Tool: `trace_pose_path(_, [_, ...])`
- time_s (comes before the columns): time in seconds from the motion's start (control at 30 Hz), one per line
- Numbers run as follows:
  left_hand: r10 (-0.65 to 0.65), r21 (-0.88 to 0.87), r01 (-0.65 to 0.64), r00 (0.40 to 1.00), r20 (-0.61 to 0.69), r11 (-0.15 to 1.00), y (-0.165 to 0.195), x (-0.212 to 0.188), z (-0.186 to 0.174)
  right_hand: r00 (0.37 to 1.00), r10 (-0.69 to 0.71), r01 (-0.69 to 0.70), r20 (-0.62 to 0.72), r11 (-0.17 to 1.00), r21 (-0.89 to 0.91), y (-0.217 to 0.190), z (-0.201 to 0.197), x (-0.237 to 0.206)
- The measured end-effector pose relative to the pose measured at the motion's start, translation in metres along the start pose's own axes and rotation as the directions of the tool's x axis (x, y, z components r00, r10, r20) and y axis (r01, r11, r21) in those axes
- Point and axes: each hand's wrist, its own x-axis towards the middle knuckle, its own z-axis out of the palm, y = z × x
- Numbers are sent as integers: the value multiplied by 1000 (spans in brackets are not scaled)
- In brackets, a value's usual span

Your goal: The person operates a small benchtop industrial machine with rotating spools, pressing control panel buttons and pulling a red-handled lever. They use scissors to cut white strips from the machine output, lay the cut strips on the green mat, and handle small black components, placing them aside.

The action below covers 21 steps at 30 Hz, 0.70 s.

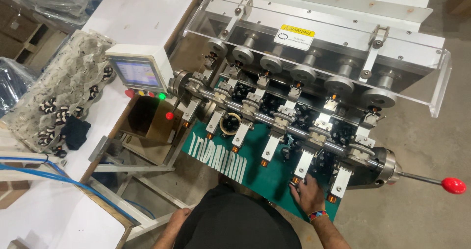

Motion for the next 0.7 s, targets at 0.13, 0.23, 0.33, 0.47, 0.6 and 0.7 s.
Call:
trace_pose_path(0.13, [-38, -12, 38, 999, 19, 999, 0, 0, -1, 997, 65, -65, 48, 998, 6, -3, 1, 0])
trace_pose_path(0.23, [-22, -60, 23, 1000, 18, 998, 1, 0, -2, 988, 100, -96, 121, 995, -41, -3, 1, 1])
trace_pose_path(0.33, [-47, -75, 49, 999, 25, 996, 2, -1, -2, 984, 100, -90, 146, 993, -73, -3, 0, 2])
trace_pose_path(0.47, [-62, -60, 63, 998, 17, 996, 4, -3, -4, 990, 97, -92, 100, 995, -48, -6, -2, 4])
trace_pose_path(0.6, [-56, -24, 57, 998, 4, 998, 8, -5, -6, 988, 146, -149, 57, 987, 59, -10, -7, 4])
trace_pose_path(0.7, [33, 21, -32, 999, -44, 999, 7, -6, -7, 976, 216, -210, -22, 965, 158, -14, -8, -1])
